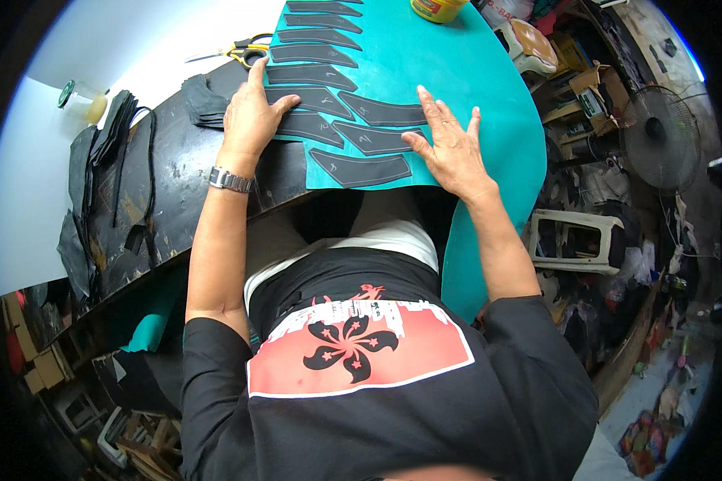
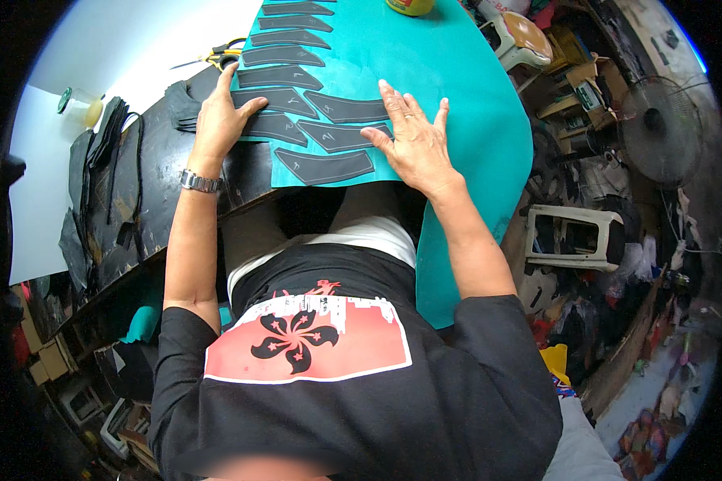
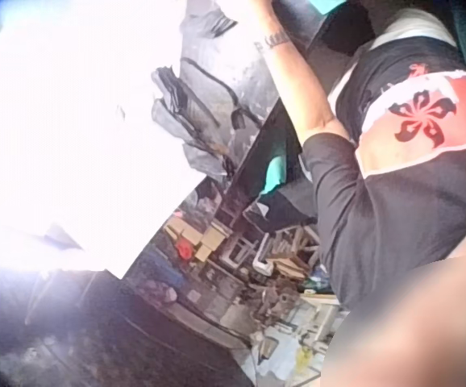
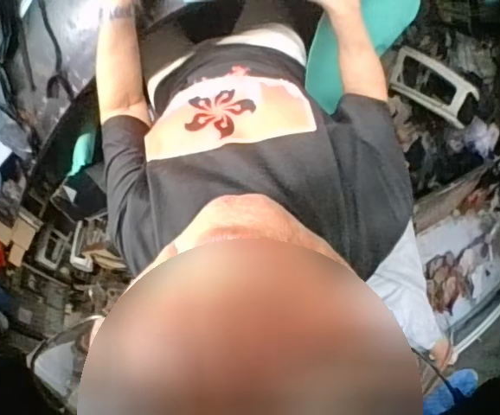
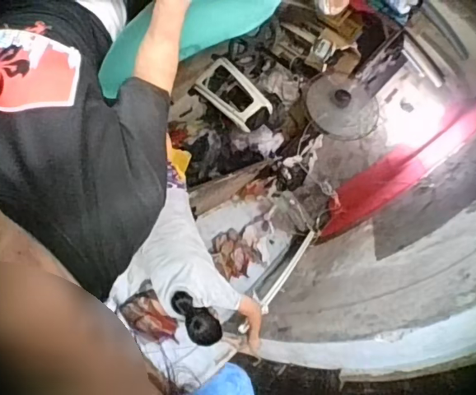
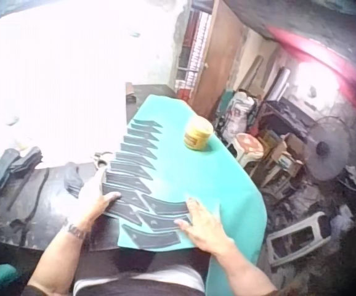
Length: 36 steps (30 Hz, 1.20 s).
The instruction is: The person arranges black rubber pieces in a staggered pattern on a teal board. They repeatedly pick up individual pieces, place them in sequence, and adjust alignment by hand.
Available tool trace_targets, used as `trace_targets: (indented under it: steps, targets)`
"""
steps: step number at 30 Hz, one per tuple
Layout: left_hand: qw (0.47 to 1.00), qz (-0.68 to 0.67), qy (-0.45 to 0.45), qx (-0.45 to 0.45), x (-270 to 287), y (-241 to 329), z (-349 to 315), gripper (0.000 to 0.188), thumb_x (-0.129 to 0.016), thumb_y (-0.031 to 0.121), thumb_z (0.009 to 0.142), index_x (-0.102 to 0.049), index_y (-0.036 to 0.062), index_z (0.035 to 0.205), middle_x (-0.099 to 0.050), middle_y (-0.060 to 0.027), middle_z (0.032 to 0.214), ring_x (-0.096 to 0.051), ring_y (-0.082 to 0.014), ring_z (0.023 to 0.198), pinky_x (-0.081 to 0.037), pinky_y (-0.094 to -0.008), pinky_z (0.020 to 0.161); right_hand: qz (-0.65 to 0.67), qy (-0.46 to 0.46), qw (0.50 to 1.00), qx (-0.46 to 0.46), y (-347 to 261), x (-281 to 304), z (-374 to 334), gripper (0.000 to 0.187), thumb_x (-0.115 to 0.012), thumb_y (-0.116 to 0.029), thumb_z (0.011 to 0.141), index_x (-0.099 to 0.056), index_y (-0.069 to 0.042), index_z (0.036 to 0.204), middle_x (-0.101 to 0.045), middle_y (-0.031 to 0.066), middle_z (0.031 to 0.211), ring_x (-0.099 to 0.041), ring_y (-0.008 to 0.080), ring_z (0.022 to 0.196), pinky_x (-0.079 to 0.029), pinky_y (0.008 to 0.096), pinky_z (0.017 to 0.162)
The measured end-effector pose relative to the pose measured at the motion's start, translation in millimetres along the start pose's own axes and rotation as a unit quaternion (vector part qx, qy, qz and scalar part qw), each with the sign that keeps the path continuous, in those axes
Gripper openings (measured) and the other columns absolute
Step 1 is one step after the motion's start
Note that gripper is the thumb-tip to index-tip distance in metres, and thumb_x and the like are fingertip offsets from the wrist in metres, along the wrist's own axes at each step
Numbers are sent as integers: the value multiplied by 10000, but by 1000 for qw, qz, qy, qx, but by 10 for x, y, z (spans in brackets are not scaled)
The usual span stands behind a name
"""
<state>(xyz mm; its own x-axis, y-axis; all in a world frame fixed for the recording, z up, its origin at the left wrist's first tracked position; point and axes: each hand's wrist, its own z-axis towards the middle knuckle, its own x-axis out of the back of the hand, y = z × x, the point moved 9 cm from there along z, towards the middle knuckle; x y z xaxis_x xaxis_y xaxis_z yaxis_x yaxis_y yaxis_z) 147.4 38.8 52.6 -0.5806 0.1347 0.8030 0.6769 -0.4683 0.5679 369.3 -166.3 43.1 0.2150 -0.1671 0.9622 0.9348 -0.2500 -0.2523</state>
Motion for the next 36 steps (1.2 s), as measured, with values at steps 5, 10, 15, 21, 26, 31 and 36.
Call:
trace_targets:
  steps: [5, 10, 15, 21, 26, 31, 36]
  targets:
    - [998, -40, -34, -35, 75, 27, -125, 468, -790, 236, 834, -632, 93, 1250, -710, -224, 1078, -691, -377, 1019, -534, -419, 860, -13, 21, 999, 24, -93, 146, 11, 777, -404, -683, 953, -267, -242, 1578, -498, 109, 1486, -482, 309, 1358, -131, 659, 1177]
    - [994, -85, -40, -56, 95, 47, -407, 357, -764, 180, 832, -674, 87, 1164, -711, -224, 1034, -674, -399, 1008, -525, -441, 867, 60, -11, 998, -5, -44, 177, -91, 793, -469, -643, 958, -288, -172, 1570, -496, 161, 1478, -492, 347, 1344, -195, 640, 1166]
    - [995, 93, -27, -34, 167, 128, -523, 317, -766, 268, 835, -703, 197, 1138, -655, -140, 1159, -614, -342, 1078, -503, -438, 836, 500, 148, 852, -36, 158, 420, -83, 833, -508, -590, 977, -193, -114, 1584, -308, 222, 1567, -412, 367, 1399, -304, 581, 1143]
    - [978, -66, 13, -197, 216, 889, -773, 376, -788, 209, 835, -697, 100, 1183, -657, -121, 1152, -634, -284, 1031, -508, -385, 842, 788, 53, 614, 12, -329, 418, 22, 986, -465, -706, 933, 41, -188, 1601, 13, 213, 1643, -253, 416, 1474, -391, 604, 1092]
    - [913, -378, -144, -57, -101, 885, -1006, 268, -766, 196, 883, -718, 13, 1073, -720, -61, 881, -676, -122, 726, -540, -261, 646, 820, -54, 567, 49, -1026, 294, -67, 998, -472, -753, 897, 17, -246, 1604, -2, 195, 1648, -235, 428, 1481, -423, 605, 1064]
    - [826, -511, -230, 65, -115, 429, -1239, 190, -746, 136, 901, -745, 0, 1033, -721, -43, 906, -656, -95, 746, -527, -232, 666, 847, -176, 501, 23, -1414, 136, -99, 1024, -477, -778, 873, 6, -249, 1605, -28, 185, 1649, -237, 431, 1479, -405, 561, 1095]
    - [905, -414, -90, -20, 304, 150, -1317, 155, -779, 101, 850, -762, 51, 995, -687, -33, 898, -611, -109, 813, -471, -267, 693, 868, -263, 422, 5, -1840, -83, -140, 980, -422, -780, 895, -24, -239, 1607, -113, 185, 1639, -263, 392, 1479, -295, 526, 1175]
